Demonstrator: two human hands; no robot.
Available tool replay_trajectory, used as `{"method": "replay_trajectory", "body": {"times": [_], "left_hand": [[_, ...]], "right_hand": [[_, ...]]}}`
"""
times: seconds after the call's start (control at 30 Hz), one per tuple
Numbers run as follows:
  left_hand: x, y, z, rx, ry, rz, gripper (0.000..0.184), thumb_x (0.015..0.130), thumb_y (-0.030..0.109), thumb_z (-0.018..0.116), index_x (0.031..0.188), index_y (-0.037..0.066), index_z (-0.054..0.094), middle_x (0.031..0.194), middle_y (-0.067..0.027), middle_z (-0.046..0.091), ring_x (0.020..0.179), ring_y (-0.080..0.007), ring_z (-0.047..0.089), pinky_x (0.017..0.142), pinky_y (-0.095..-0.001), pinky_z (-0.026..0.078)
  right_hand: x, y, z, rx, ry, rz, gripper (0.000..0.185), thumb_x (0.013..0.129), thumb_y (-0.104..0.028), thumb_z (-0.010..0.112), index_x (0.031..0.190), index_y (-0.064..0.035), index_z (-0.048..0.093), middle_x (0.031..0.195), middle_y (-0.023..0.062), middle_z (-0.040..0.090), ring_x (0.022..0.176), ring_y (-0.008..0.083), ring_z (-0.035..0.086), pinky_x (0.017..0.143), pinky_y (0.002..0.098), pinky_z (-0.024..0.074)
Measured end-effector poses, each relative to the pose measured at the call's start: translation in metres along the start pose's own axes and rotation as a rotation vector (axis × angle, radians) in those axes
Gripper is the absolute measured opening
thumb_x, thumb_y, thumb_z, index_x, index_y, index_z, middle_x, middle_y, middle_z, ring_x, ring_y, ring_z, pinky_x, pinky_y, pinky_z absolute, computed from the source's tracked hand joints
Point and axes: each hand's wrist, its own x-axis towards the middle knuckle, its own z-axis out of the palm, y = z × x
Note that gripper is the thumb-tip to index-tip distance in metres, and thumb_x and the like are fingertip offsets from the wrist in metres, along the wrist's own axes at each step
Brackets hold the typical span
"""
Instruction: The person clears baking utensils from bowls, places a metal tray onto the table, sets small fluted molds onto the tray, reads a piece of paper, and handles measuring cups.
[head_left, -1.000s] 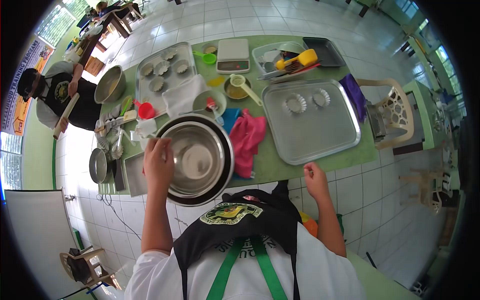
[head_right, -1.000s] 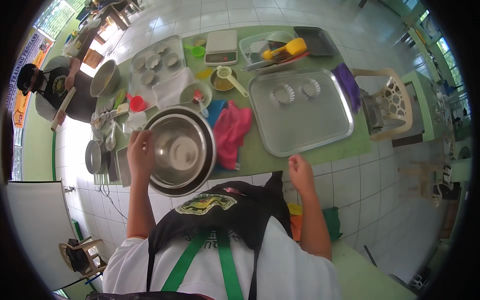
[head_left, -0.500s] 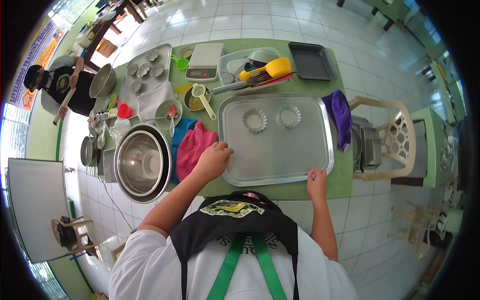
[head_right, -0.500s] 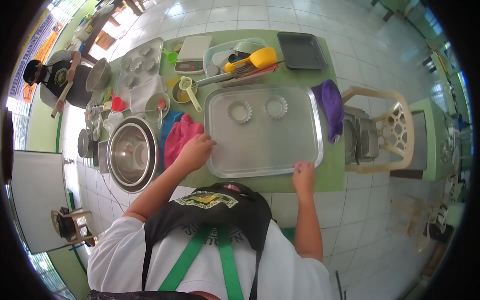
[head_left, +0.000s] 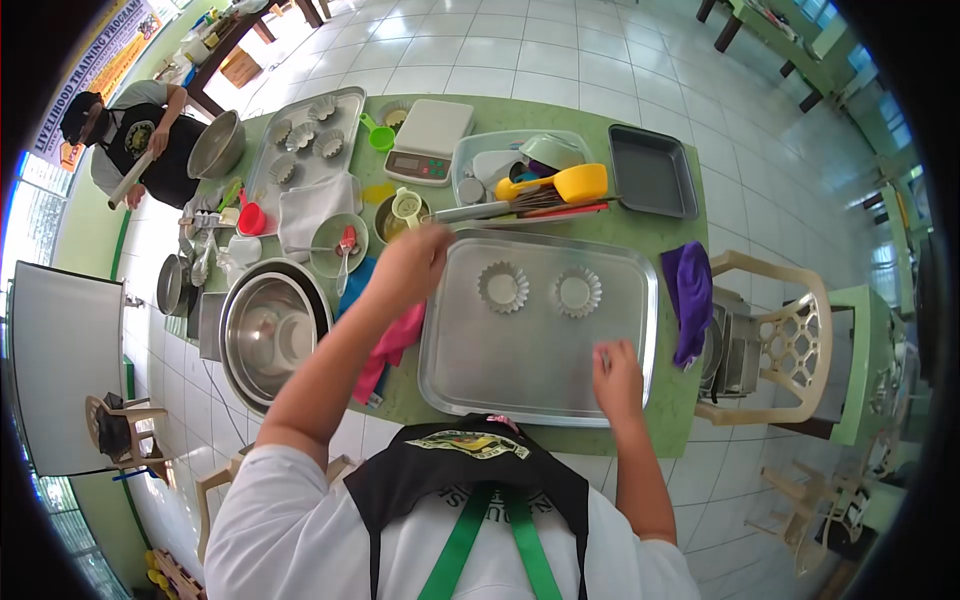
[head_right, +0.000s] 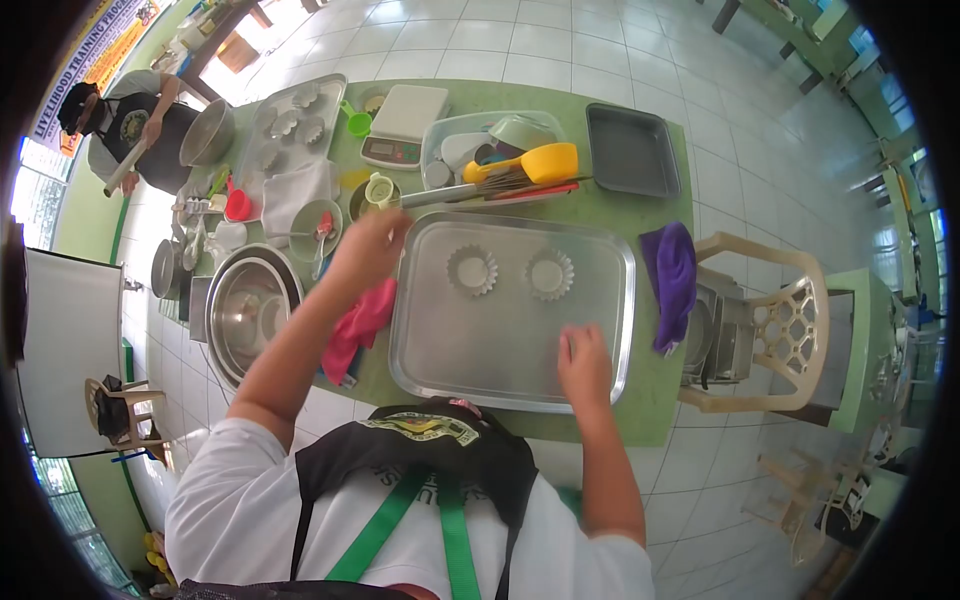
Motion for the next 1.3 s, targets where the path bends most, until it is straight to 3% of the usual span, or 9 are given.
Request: {"method": "replay_trajectory", "body": {"times": [0.2,0.27,0.47,0.63,0.7,0.87,1.03,1.13,1.3], "left_hand": [[0.132,-0.061,0.052,-0.010,0.196,0.029,0.033,0.081,0.011,0.059,0.112,0.000,0.060,0.098,-0.0181,0.067,0.095,-0.0361,0.064,0.086,-0.0429,0.050],[0.160,-0.068,0.066,0.026,-0.146,-0.282,0.037,0.076,0.012,0.062,0.111,-0.001,0.061,0.096,-0.0187,0.069,0.091,-0.0374,0.066,0.083,-0.0438,0.052],[0.205,-0.041,0.034,-0.365,-0.265,-0.318,0.029,0.071,0.011,0.063,0.098,0.002,0.071,0.091,-0.0185,0.071,0.088,-0.0327,0.068,0.082,-0.0388,0.053],[0.222,-0.089,0.039,-0.410,-0.421,-0.099,0.033,0.072,0.007,0.060,0.103,0.003,0.070,0.093,-0.0120,0.070,0.082,-0.0220,0.067,0.069,-0.0332,0.052],[0.217,-0.107,0.044,0.101,-0.496,0.144,0.035,0.068,0.007,0.065,0.102,0.009,0.071,0.091,-0.0089,0.070,0.086,-0.0255,0.065,0.083,-0.0384,0.048],[0.195,-0.114,0.071,0.267,-0.395,0.309,0.030,0.068,0.011,0.070,0.095,0.022,0.074,0.084,-0.0038,0.068,0.096,-0.0240,0.061,0.103,-0.0466,0.027],[0.207,-0.103,0.060,0.431,-0.512,0.223,0.022,0.070,0.029,0.075,0.091,0.022,0.074,0.085,-0.0072,0.069,0.087,-0.0248,0.065,0.095,-0.0474,0.038],[0.222,-0.109,0.045,0.011,-0.535,0.213,0.039,0.070,0.038,0.077,0.091,0.006,0.071,0.077,-0.0148,0.068,0.075,-0.0320,0.066,0.069,-0.0407,0.051],[0.223,-0.081,0.008,-0.211,-0.462,-0.136,0.047,0.075,0.034,0.076,0.106,0.000,0.067,0.091,-0.0197,0.070,0.084,-0.0352,0.066,0.078,-0.0431,0.052]], "right_hand": [[0.134,-0.085,0.015,-0.110,0.194,-0.426,0.031,0.076,-0.002,0.069,0.106,-0.0035,0.062,0.107,0.0146,0.054,0.102,0.0343,0.056,0.087,0.0429,0.0463],[0.168,-0.107,0.029,-0.137,0.215,-0.530,0.038,0.075,-0.002,0.070,0.112,-0.0047,0.061,0.111,0.0135,0.053,0.104,0.0335,0.054,0.090,0.0432,0.0446],[0.241,-0.150,0.065,-0.179,0.245,-0.590,0.056,0.072,-0.014,0.075,0.124,-0.0089,0.056,0.121,0.0137,0.051,0.112,0.0343,0.051,0.099,0.0476,0.0370],[0.277,-0.135,0.073,-0.353,0.160,-0.604,0.051,0.072,-0.016,0.075,0.121,-0.0145,0.058,0.114,0.0083,0.057,0.113,0.0293,0.051,0.099,0.0429,0.0351],[0.275,-0.128,0.065,-0.319,0.126,-0.552,0.049,0.073,-0.015,0.074,0.120,-0.0147,0.058,0.112,0.0071,0.058,0.112,0.0283,0.052,0.099,0.0422,0.0352],[0.265,-0.110,0.061,-0.294,0.123,-0.643,0.045,0.076,-0.012,0.071,0.119,-0.0143,0.059,0.116,0.0062,0.059,0.116,0.0270,0.052,0.104,0.0441,0.0334],[0.257,-0.102,0.067,-0.318,0.131,-0.641,0.039,0.076,-0.009,0.068,0.115,-0.0116,0.061,0.118,0.0091,0.059,0.122,0.0278,0.051,0.112,0.0498,0.0268],[0.255,-0.100,0.068,-0.336,0.091,-0.653,0.039,0.077,-0.010,0.067,0.115,-0.0103,0.061,0.117,0.0101,0.060,0.122,0.0285,0.051,0.114,0.0504,0.0240],[0.245,-0.099,0.075,-0.349,0.123,-0.643,0.038,0.078,-0.007,0.067,0.115,-0.0089,0.060,0.114,0.0098,0.060,0.120,0.0285,0.052,0.116,0.0508,0.0221]]}}
